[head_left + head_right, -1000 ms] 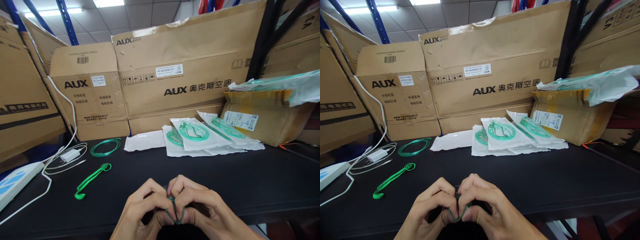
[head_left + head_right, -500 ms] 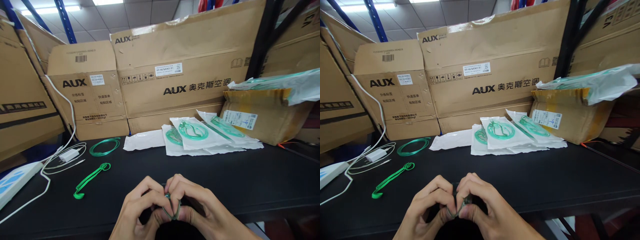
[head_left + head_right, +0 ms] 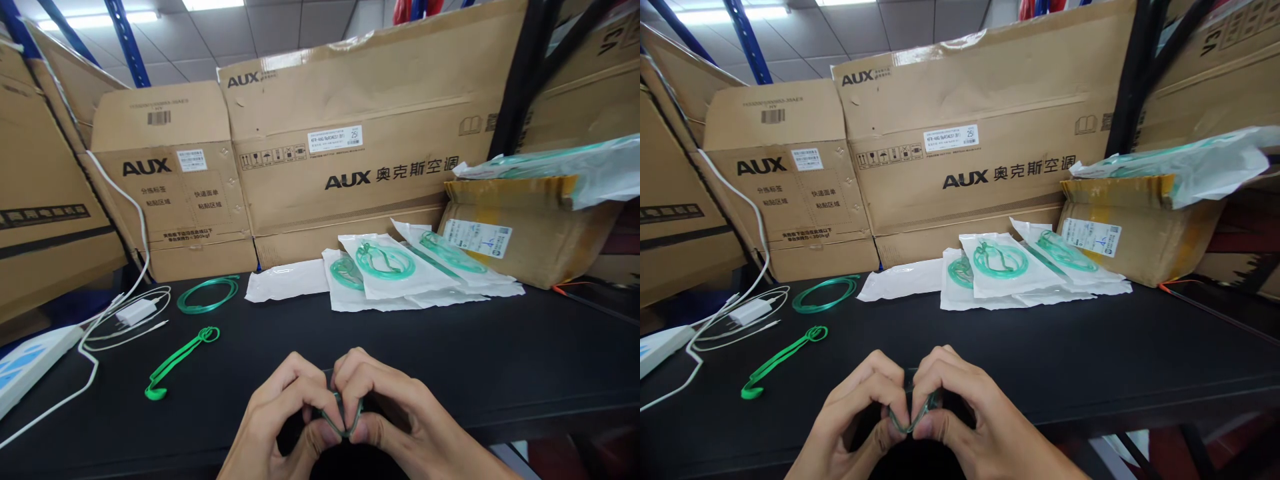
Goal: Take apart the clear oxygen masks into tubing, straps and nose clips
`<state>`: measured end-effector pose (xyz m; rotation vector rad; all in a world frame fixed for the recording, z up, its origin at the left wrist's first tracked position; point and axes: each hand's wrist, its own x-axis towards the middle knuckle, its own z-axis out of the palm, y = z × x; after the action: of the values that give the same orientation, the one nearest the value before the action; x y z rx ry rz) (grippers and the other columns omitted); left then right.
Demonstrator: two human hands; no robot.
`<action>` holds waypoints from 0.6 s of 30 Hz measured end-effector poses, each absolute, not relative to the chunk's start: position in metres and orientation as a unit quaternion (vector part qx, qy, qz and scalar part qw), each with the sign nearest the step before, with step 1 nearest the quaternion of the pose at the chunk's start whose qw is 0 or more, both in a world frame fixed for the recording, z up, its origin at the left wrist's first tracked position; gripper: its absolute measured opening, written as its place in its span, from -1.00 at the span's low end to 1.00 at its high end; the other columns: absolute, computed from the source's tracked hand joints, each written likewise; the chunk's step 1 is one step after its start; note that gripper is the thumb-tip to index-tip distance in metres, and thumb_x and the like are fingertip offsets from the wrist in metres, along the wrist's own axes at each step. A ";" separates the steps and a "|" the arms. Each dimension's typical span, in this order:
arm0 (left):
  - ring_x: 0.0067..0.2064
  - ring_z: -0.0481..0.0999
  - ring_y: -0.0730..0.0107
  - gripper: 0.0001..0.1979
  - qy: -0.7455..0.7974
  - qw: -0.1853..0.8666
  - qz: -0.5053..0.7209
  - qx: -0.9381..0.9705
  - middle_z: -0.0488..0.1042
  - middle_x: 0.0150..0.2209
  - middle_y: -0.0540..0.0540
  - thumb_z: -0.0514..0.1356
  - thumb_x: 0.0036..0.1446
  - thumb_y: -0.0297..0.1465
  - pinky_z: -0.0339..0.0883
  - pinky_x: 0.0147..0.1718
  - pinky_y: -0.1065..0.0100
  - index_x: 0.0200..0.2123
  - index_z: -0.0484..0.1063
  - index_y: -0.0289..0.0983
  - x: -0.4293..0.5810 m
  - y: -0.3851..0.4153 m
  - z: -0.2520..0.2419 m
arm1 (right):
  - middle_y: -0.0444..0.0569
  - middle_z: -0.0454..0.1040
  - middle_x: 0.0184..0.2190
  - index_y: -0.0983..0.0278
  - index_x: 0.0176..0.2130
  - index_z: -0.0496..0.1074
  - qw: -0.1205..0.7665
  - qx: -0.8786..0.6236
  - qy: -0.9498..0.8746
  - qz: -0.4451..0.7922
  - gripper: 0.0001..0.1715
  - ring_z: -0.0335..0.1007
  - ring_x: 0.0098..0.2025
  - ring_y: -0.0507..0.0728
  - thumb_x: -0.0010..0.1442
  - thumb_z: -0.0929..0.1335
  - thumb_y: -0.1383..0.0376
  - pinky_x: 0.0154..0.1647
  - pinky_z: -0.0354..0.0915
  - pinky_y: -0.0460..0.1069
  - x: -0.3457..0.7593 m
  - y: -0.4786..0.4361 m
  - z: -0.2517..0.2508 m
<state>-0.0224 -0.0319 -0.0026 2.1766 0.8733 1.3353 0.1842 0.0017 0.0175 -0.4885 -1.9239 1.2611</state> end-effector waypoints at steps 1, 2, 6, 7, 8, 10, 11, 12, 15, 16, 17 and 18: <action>-0.28 0.40 0.36 -0.87 0.314 0.217 0.483 0.788 0.39 -0.28 -0.02 0.20 0.46 -0.32 0.29 -0.28 0.40 -0.22 0.48 -0.17 -0.022 -0.032 -0.003 | -0.05 0.47 -0.28 0.18 -0.35 0.45 0.388 -0.193 -0.757 0.490 -0.53 0.38 -0.16 0.18 0.39 0.36 -0.10 -0.01 0.31 0.07 0.184 0.001 0.018; -0.28 0.39 0.36 -0.86 0.312 0.213 0.485 0.788 0.39 -0.29 -0.02 0.20 0.46 -0.32 0.28 -0.29 0.40 -0.22 0.48 -0.18 -0.021 -0.032 -0.003 | -0.05 0.47 -0.29 0.18 -0.35 0.46 0.390 -0.196 -0.758 0.485 -0.53 0.38 -0.16 0.18 0.38 0.35 -0.11 -0.02 0.32 0.07 0.184 0.000 0.019; -0.30 0.36 0.39 -0.83 0.305 0.198 0.507 0.782 0.36 -0.30 -0.01 0.19 0.46 -0.30 0.26 -0.30 0.41 -0.24 0.47 -0.19 -0.017 -0.032 -0.005 | -0.02 0.48 -0.27 0.18 -0.34 0.48 0.386 -0.191 -0.763 0.481 -0.52 0.39 -0.14 0.19 0.38 0.35 -0.12 -0.09 0.34 0.05 0.184 0.001 0.018; -0.30 0.36 0.40 -0.83 0.304 0.196 0.512 0.779 0.36 -0.30 -0.01 0.19 0.47 -0.30 0.26 -0.30 0.42 -0.23 0.47 -0.19 -0.016 -0.032 -0.006 | -0.02 0.48 -0.27 0.18 -0.33 0.48 0.385 -0.187 -0.765 0.480 -0.53 0.39 -0.14 0.19 0.39 0.34 -0.11 -0.09 0.34 0.05 0.185 0.002 0.017; -0.30 0.37 0.41 -0.84 0.301 0.195 0.516 0.778 0.36 -0.30 -0.01 0.19 0.47 -0.30 0.27 -0.30 0.43 -0.22 0.48 -0.19 -0.016 -0.032 -0.007 | -0.02 0.48 -0.27 0.18 -0.31 0.48 0.387 -0.182 -0.767 0.479 -0.54 0.39 -0.14 0.19 0.40 0.34 -0.10 -0.08 0.34 0.05 0.185 0.002 0.016; -0.29 0.38 0.41 -0.89 0.294 0.189 0.525 0.776 0.39 -0.29 -0.01 0.21 0.45 -0.33 0.28 -0.29 0.44 -0.19 0.49 -0.18 -0.015 -0.031 -0.008 | -0.03 0.48 -0.28 0.18 -0.31 0.48 0.391 -0.176 -0.770 0.472 -0.56 0.40 -0.15 0.19 0.42 0.33 -0.07 -0.07 0.35 0.06 0.187 0.003 0.016; -0.29 0.39 0.41 -0.93 0.292 0.188 0.528 0.775 0.41 -0.29 -0.01 0.24 0.44 -0.34 0.30 -0.29 0.44 -0.15 0.49 -0.17 -0.016 -0.031 -0.009 | -0.02 0.48 -0.27 0.18 -0.31 0.47 0.394 -0.175 -0.772 0.467 -0.56 0.40 -0.15 0.19 0.42 0.33 -0.07 -0.06 0.36 0.07 0.188 0.002 0.017; -0.29 0.41 0.41 -0.96 0.292 0.189 0.530 0.774 0.43 -0.28 -0.01 0.26 0.42 -0.35 0.31 -0.28 0.44 -0.11 0.49 -0.16 -0.016 -0.030 -0.009 | -0.01 0.49 -0.27 0.18 -0.31 0.47 0.398 -0.176 -0.774 0.461 -0.57 0.42 -0.15 0.20 0.42 0.33 -0.06 -0.05 0.38 0.08 0.189 0.001 0.018; -0.32 0.43 0.42 -0.85 0.300 0.187 0.538 0.765 0.48 -0.27 -0.01 0.33 0.36 -0.34 0.35 -0.31 0.45 -0.03 0.48 -0.15 -0.019 -0.027 -0.010 | 0.03 0.55 -0.22 0.16 -0.27 0.51 0.394 -0.189 -0.792 0.427 -0.68 0.48 -0.10 0.23 0.40 0.38 0.01 -0.04 0.43 0.10 0.191 -0.003 0.024; -0.33 0.43 0.42 -0.84 0.300 0.183 0.540 0.765 0.48 -0.27 -0.01 0.34 0.35 -0.35 0.35 -0.32 0.45 -0.04 0.48 -0.15 -0.020 -0.027 -0.010 | 0.03 0.56 -0.21 0.16 -0.25 0.52 0.391 -0.193 -0.801 0.410 -0.76 0.50 -0.10 0.23 0.40 0.41 0.07 -0.03 0.45 0.10 0.191 -0.003 0.027; -0.34 0.44 0.43 -0.85 0.298 0.179 0.540 0.767 0.49 -0.27 -0.01 0.34 0.35 -0.36 0.36 -0.32 0.46 -0.05 0.48 -0.15 -0.021 -0.026 -0.010 | 0.03 0.57 -0.21 0.15 -0.25 0.52 0.389 -0.199 -0.810 0.392 -0.84 0.51 -0.09 0.22 0.39 0.43 0.15 -0.03 0.46 0.09 0.192 -0.003 0.029; -0.33 0.44 0.43 -0.86 0.293 0.177 0.536 0.771 0.50 -0.26 -0.02 0.34 0.35 -0.37 0.37 -0.32 0.46 -0.06 0.49 -0.16 -0.022 -0.026 -0.009 | 0.01 0.58 -0.22 0.14 -0.25 0.51 0.388 -0.199 -0.818 0.376 -0.89 0.52 -0.11 0.21 0.37 0.44 0.22 -0.04 0.47 0.07 0.193 -0.002 0.031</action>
<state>-0.0220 -0.0260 -0.0094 2.1832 0.8289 1.5179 0.1926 -0.0022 0.0306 -0.5053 -2.0804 0.9578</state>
